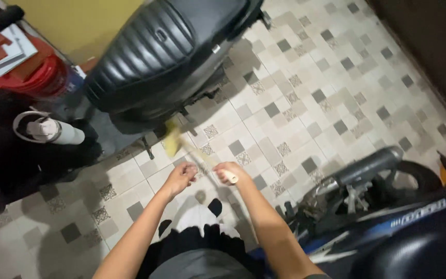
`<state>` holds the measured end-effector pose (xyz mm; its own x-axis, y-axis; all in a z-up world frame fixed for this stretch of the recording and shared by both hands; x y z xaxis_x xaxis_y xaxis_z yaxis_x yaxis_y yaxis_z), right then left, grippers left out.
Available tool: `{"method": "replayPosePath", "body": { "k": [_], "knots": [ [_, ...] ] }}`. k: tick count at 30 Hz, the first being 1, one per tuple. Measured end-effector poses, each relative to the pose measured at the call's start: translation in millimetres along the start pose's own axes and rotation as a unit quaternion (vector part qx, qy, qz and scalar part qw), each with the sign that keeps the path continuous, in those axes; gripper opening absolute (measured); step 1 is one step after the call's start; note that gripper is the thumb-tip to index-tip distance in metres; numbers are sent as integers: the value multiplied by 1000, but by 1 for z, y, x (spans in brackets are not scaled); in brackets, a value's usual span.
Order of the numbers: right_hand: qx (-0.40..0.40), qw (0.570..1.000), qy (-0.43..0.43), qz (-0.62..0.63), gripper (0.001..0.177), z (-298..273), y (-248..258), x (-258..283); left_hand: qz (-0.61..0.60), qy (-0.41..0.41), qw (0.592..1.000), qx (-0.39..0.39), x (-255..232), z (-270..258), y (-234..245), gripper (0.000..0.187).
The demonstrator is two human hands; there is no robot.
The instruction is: The recorder prepares cleaning supplies and then uses a broom and dustpan to clean a tiled floor area around motorcycles and storage.
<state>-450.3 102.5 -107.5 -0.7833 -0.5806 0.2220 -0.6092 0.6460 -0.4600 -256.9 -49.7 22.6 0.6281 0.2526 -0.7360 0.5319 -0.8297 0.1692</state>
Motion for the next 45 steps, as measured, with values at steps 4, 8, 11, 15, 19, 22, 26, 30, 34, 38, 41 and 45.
{"method": "replayPosePath", "body": {
  "k": [4, 8, 11, 15, 19, 22, 26, 30, 34, 38, 41, 45],
  "knots": [
    [-56, 988, 120, 79, 13, -10, 62, 46, -30, 5, 999, -11, 32, 14, 8, 38],
    [-62, 981, 147, 109, 16, -15, 102, 47, -26, 6, 999, -25, 8, 5, 8, 38],
    [-30, 974, 140, 177, 15, -40, 79, 16, -33, 11, 999, -33, 2, 13, 5, 38],
    [37, 966, 118, 228, 28, -91, 21, -32, -46, 24, 998, -29, -2, 17, -1, 39],
    [153, 942, 68, 290, 32, -73, -5, -39, -48, 24, 998, -29, 4, 19, -7, 37],
    [171, 952, 15, 251, 28, -32, -9, -25, -45, 22, 999, -20, 14, 22, -12, 37],
    [111, 981, 14, 161, 22, 7, 33, 10, -31, 37, 998, -29, 6, 9, -4, 38],
    [2, 986, 64, 153, 27, -9, 126, 47, -35, 48, 997, -43, 8, 5, 7, 40],
    [-100, 969, 120, 190, 12, -62, 142, 60, -22, 47, 998, -43, 2, 3, 5, 39],
    [-292, 932, 194, 87, 9, -88, 121, 39, -20, 38, 999, -22, -3, 17, -15, 38],
    [-266, 940, 202, 65, 12, -111, 102, 1, -14, 21, 1000, 6, -14, 30, -36, 38],
    [-71, 979, 133, 139, 19, -162, 47, -48, -9, -10, 998, 54, -32, 55, -69, 38]
  ]
}}
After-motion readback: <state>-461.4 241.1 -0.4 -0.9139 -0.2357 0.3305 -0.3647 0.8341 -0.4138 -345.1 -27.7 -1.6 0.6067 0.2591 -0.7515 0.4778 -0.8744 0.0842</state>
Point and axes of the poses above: each hand's wrist, its own z-axis towards the middle knuckle, its own y-axis out of the back of the hand, x = y × z, the point moved 1 cm from there along z, towards the middle knuckle, and after that the axes turned 6 degrees about -x, right-handed, at the moved point
